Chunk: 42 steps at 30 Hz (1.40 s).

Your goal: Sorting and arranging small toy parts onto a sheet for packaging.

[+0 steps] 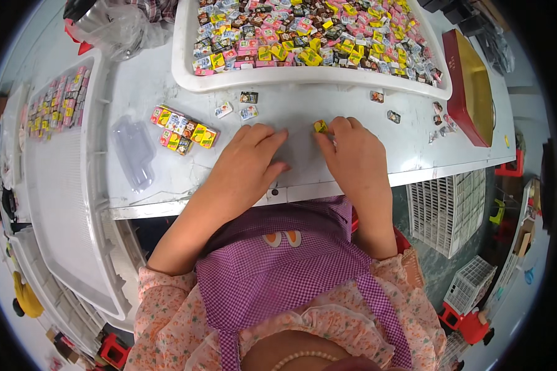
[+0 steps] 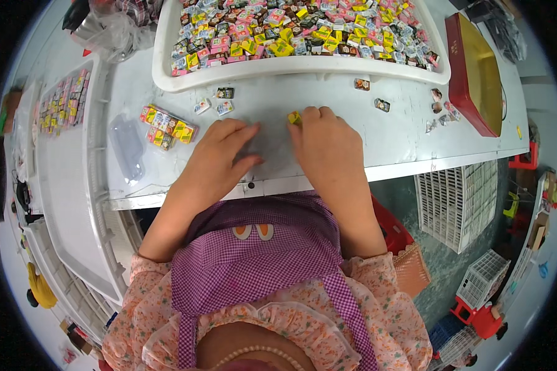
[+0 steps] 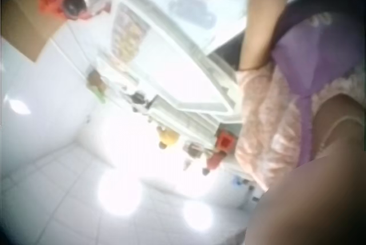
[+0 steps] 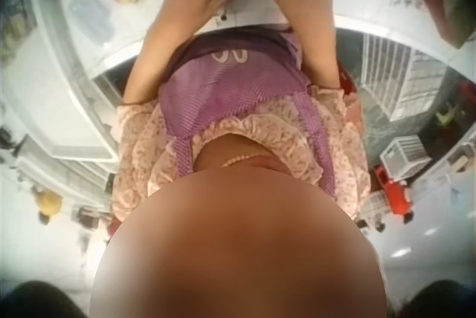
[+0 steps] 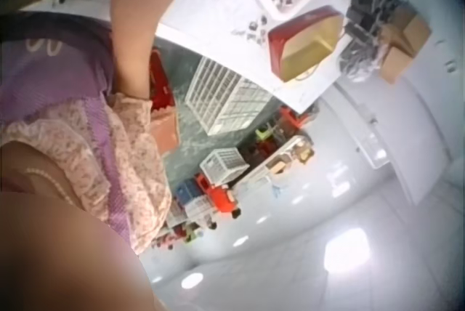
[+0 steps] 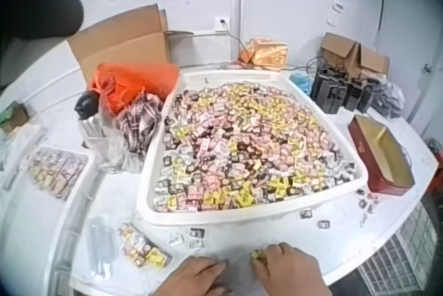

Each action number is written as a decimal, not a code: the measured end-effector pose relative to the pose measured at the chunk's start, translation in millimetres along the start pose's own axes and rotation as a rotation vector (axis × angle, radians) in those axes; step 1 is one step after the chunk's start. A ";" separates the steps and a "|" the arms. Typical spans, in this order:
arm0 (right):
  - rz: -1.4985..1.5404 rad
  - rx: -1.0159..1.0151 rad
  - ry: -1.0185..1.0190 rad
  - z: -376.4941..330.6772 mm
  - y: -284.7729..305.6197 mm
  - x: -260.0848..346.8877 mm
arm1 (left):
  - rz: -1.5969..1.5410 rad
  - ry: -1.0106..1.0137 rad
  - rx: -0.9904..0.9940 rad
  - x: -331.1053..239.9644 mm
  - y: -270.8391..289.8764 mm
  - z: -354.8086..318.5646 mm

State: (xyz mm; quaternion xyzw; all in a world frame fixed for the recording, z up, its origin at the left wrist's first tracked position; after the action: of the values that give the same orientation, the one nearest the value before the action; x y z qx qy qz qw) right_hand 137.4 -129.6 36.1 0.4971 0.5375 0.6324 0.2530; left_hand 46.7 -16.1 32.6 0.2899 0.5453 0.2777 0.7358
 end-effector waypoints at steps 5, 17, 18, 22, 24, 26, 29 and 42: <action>0.041 -0.050 0.034 -1.5 14.6 6.1 | 0.018 0.005 0.009 -1.5 0.5 0.8; 0.680 -0.136 0.010 4.1 6.5 -23.5 | 0.103 -0.036 -0.037 3.4 2.5 2.8; 0.679 -0.136 0.008 3.4 9.0 -28.0 | 0.164 -0.050 -0.036 -0.2 6.5 4.2; 1.886 0.336 -0.313 2.0 -33.5 -32.9 | 0.026 -0.104 -0.226 -21.6 17.1 11.1; 2.149 0.489 -0.452 -5.1 -45.9 -16.0 | -0.145 -0.076 -0.240 -32.6 12.1 23.0; 2.162 0.519 -0.417 -10.4 -46.7 -4.5 | -0.313 -0.045 -0.252 -31.6 3.0 28.2; 1.681 0.304 -0.225 -9.1 -35.5 1.2 | -0.194 -0.131 -0.343 -22.7 -1.4 28.2; 2.056 0.302 -0.413 -6.0 -53.5 -13.4 | -0.476 0.131 -0.473 6.8 14.3 27.9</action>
State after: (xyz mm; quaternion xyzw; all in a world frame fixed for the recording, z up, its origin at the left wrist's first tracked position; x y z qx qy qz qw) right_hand 125.5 -127.8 -18.1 0.8371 -0.1219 0.3725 -0.3817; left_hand 73.9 -4.9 45.3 -0.0428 0.5644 0.2351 0.7902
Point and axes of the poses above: each hand's wrist, its own z-axis towards the middle knuckle, its own y-axis out of the back of the hand, x = y × z, the point moved 9 cm from there along z, towards the middle knuckle, and after that the axes turned 12 degrees about -y, right-handed, at the moved point
